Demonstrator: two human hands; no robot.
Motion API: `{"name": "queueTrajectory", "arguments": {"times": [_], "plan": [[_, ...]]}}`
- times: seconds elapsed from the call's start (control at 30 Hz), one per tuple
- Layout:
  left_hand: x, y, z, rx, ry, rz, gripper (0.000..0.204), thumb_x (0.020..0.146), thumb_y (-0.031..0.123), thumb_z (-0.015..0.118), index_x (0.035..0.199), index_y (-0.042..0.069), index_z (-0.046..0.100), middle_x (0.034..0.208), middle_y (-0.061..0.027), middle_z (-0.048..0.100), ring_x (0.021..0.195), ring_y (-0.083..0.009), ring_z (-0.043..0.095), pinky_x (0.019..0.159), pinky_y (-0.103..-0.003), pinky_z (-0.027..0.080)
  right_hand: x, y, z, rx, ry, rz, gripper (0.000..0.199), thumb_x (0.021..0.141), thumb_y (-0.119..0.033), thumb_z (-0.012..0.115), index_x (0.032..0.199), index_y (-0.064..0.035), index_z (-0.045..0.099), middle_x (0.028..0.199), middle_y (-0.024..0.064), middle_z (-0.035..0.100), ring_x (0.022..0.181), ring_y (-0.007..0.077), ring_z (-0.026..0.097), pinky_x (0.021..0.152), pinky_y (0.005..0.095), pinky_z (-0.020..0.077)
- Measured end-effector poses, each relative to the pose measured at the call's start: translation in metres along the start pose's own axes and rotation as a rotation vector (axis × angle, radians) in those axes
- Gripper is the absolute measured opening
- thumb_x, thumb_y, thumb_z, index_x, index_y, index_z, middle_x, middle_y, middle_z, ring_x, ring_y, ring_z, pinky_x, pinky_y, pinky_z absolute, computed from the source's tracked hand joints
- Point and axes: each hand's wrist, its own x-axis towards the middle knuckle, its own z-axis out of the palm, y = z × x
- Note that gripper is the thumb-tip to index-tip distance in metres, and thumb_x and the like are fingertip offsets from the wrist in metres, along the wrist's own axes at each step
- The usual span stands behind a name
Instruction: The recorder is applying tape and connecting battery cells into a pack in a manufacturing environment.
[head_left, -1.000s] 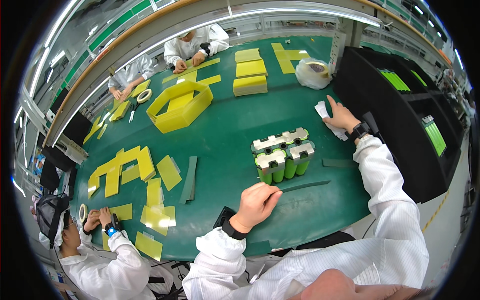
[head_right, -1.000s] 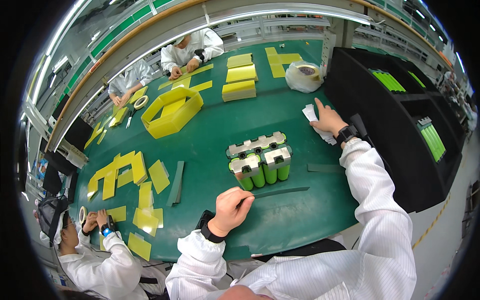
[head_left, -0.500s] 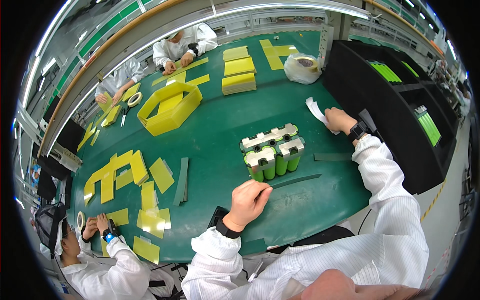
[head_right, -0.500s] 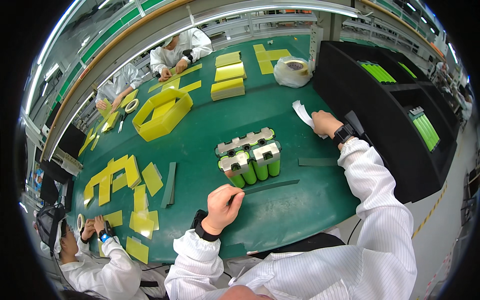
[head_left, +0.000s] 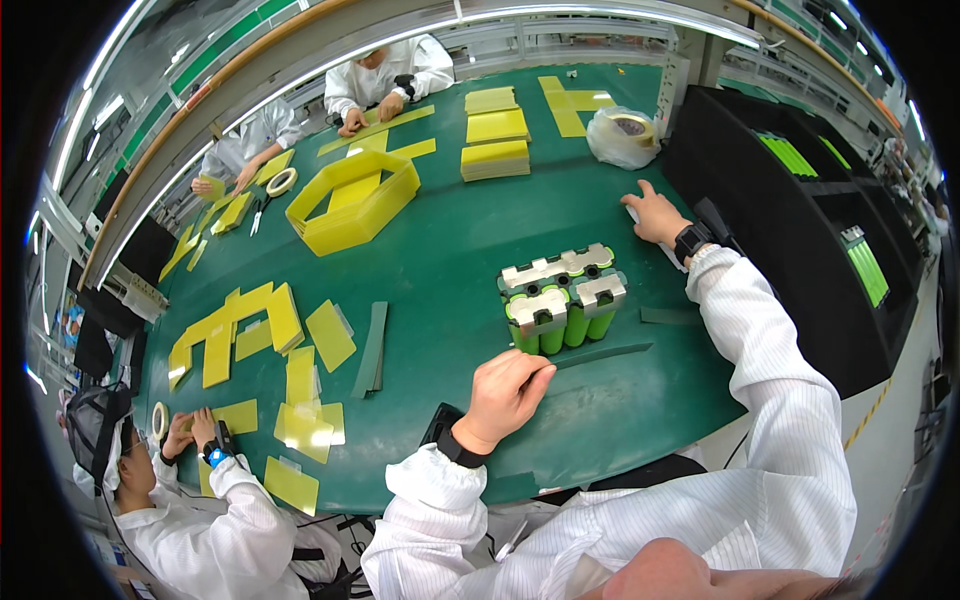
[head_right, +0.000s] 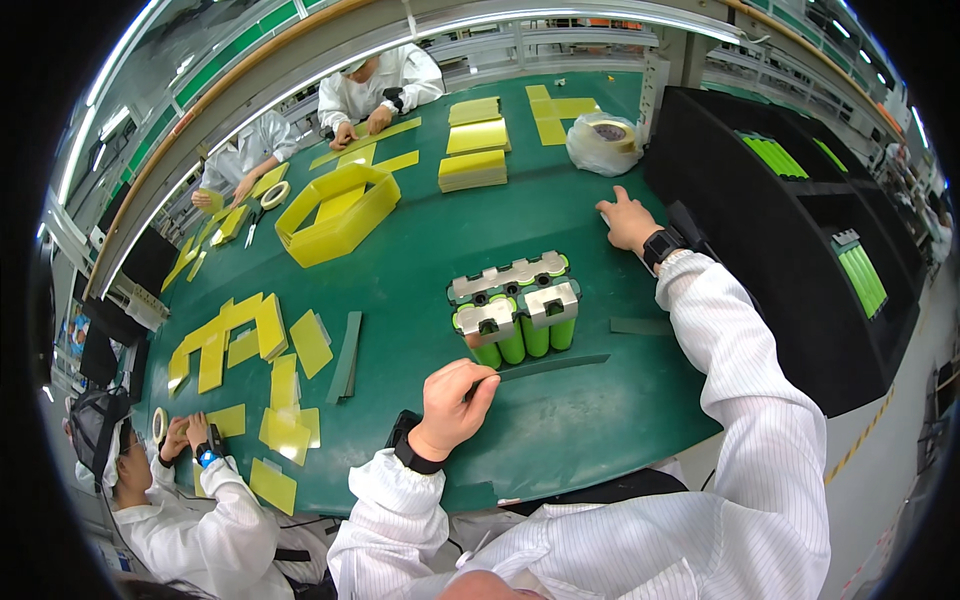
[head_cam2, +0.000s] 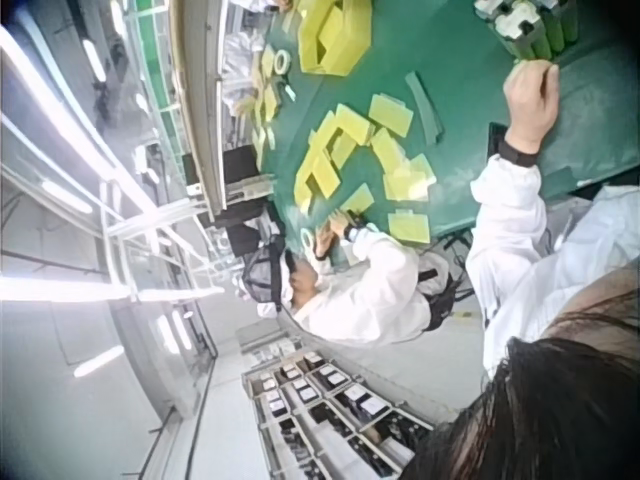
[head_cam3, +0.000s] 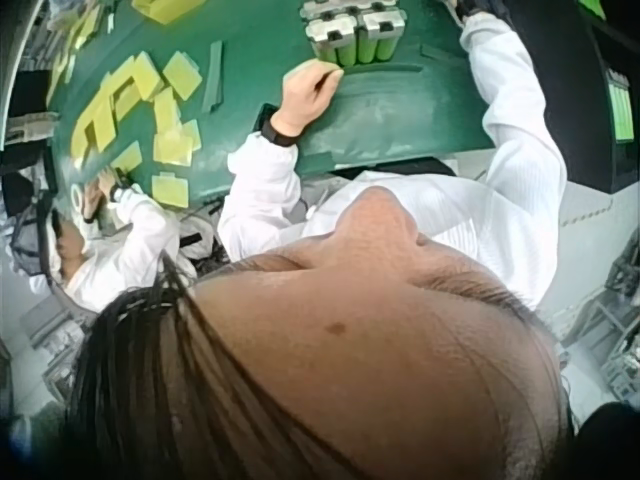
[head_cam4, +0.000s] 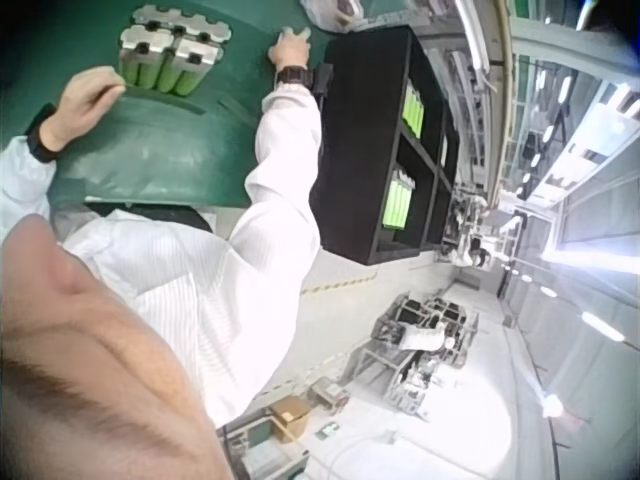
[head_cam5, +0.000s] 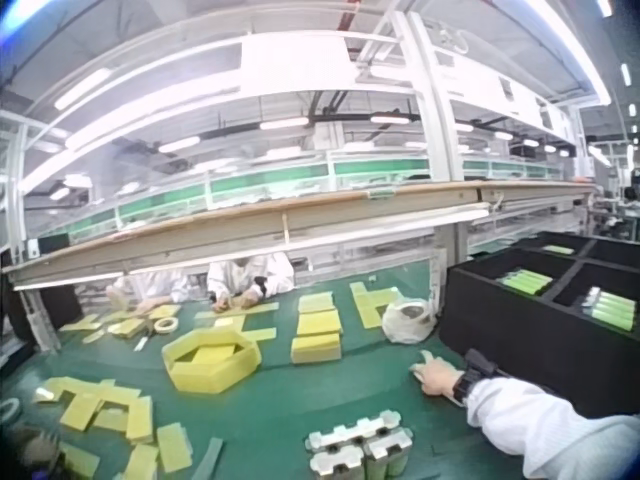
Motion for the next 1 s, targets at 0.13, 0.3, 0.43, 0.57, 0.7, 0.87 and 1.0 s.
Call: {"name": "queueTrajectory", "arguments": {"times": [0.13, 0.3, 0.43, 0.57, 0.7, 0.87, 1.0], "plan": [[-0.001, -0.002, -0.001, 0.003, 0.004, 0.008, 0.01, 0.077, 0.002, 0.071, 0.079, 0.002, 0.061, 0.062, -0.0084, 0.055, 0.051, -0.0228, 0.051, 0.047, -0.033, 0.04, 0.004, 0.008, 0.003, -0.033, -0.002, -0.009, 0.045, 0.075, 0.0, 0.059, 0.12, -0.0076, 0.06, 0.138, 0.0216, 0.04, 0.114, 0.0398, 0.053, 0.097, 0.0415, 0.0452], [0.0, -0.002, -0.002, 0.006, 0.001, 0.012, 0.011, 0.077, 0.003, 0.072, 0.078, 0.002, 0.061, 0.062, -0.0083, 0.056, 0.051, -0.023, 0.051, 0.047, -0.033, 0.04, 0.005, 0.028, 0.005, 0.124, 0.119, -0.093, 0.034, 0.079, -0.01, 0.062, 0.112, -0.0052, 0.064, 0.131, 0.0181, 0.049, 0.113, 0.0352, 0.055, 0.096, 0.0407, 0.045], [-0.001, -0.001, -0.003, 0.023, 0.007, 0.003, 0.011, 0.077, 0.003, 0.072, 0.077, 0.003, 0.061, 0.061, -0.0079, 0.055, 0.051, -0.0226, 0.051, 0.047, -0.033, 0.04, -0.005, 0.024, 0.004, 0.167, 0.097, -0.094, 0.036, 0.079, -0.019, 0.066, 0.113, -0.0077, 0.065, 0.129, 0.0179, 0.05, 0.111, 0.0357, 0.055, 0.095, 0.041, 0.0455], [-0.002, -0.002, -0.001, 0.015, 0.003, -0.006, 0.01, 0.077, 0.003, 0.071, 0.077, 0.003, 0.062, 0.06, -0.0071, 0.054, 0.05, -0.0215, 0.05, 0.046, -0.032, 0.039, -0.007, 0.031, 0.008, 0.025, 0.085, -0.149, 0.035, 0.08, -0.023, 0.067, 0.112, -0.0089, 0.065, 0.122, 0.0166, 0.054, 0.107, 0.035, 0.057, 0.093, 0.0409, 0.0466], [-0.001, -0.001, -0.001, 0.012, 0.01, -0.007, 0.009, 0.077, 0.003, 0.071, 0.077, 0.002, 0.062, 0.059, -0.0067, 0.053, 0.049, -0.0209, 0.049, 0.046, -0.032, 0.039, -0.01, 0.035, 0.003, 0.082, 0.118, -0.137, 0.032, 0.083, -0.023, 0.063, 0.111, -0.0084, 0.065, 0.116, 0.016, 0.057, 0.103, 0.0351, 0.059, 0.091, 0.041, 0.0473], [0.001, 0.001, -0.001, 0.008, 0.013, -0.006, 0.009, 0.077, 0.003, 0.071, 0.078, 0.003, 0.062, 0.058, -0.0063, 0.052, 0.049, -0.0208, 0.049, 0.046, -0.032, 0.038, -0.032, 0.045, -0.018, 0.14, 0.238, -0.07, 0.027, 0.089, -0.022, 0.056, 0.107, -0.0052, 0.066, 0.112, 0.0169, 0.059, 0.096, 0.0354, 0.061, 0.087, 0.0413, 0.0489], [0.001, -0.001, -0.003, 0.014, 0.016, -0.003, 0.009, 0.077, 0.003, 0.071, 0.078, 0.003, 0.062, 0.058, -0.006, 0.052, 0.049, -0.0206, 0.048, 0.047, -0.032, 0.038, -0.072, 0.052, -0.053, -0.03, 0.007, -0.049, 0.021, 0.08, -0.013, 0.063, 0.098, -0.0043, 0.064, 0.1, 0.0146, 0.062, 0.096, 0.0343, 0.06, 0.084, 0.0402, 0.0491]]}}
